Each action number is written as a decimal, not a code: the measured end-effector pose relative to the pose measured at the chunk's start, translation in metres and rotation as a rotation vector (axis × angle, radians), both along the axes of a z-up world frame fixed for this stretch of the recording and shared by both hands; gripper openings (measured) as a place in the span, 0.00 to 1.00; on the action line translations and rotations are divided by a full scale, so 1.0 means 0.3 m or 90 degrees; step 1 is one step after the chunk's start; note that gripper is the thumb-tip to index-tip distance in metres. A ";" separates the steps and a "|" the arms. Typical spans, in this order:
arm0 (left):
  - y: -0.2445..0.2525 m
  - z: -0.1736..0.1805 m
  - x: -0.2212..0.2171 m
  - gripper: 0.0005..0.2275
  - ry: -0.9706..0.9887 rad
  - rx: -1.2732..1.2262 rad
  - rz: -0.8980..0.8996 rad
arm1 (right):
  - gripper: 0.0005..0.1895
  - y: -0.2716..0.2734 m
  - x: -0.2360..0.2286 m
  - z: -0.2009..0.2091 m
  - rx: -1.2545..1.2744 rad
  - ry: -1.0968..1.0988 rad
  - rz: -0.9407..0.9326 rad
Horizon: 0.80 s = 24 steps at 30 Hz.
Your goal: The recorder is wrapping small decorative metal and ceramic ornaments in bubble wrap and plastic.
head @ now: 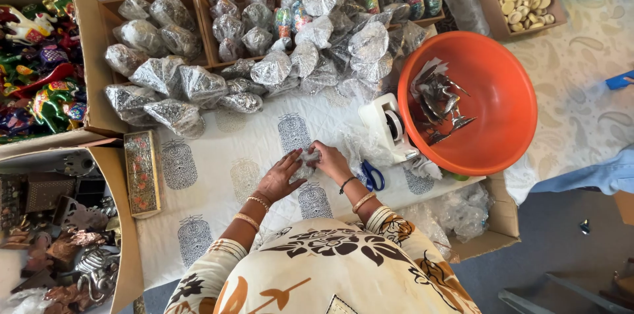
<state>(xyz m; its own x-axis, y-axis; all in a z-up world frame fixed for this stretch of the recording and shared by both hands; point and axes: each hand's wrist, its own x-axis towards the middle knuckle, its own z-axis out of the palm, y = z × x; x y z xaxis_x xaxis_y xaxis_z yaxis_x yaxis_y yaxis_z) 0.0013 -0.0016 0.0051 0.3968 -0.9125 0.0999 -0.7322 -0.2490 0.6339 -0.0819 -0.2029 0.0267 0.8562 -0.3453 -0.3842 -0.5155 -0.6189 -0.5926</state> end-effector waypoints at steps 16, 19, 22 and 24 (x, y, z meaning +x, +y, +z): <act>-0.035 0.063 0.010 0.36 -0.004 0.066 -0.025 | 0.21 0.000 -0.180 0.001 0.041 -0.240 0.014; -0.035 -0.005 0.017 0.33 0.068 0.004 0.016 | 0.33 0.063 -0.153 0.099 -0.106 -0.291 0.116; -0.053 -0.017 0.027 0.29 0.117 -0.027 0.067 | 0.40 0.079 -0.119 0.084 -0.144 -0.275 0.174; -0.074 0.006 0.037 0.28 0.222 -0.025 0.106 | 0.25 0.064 -0.104 -0.003 -0.144 -0.329 0.161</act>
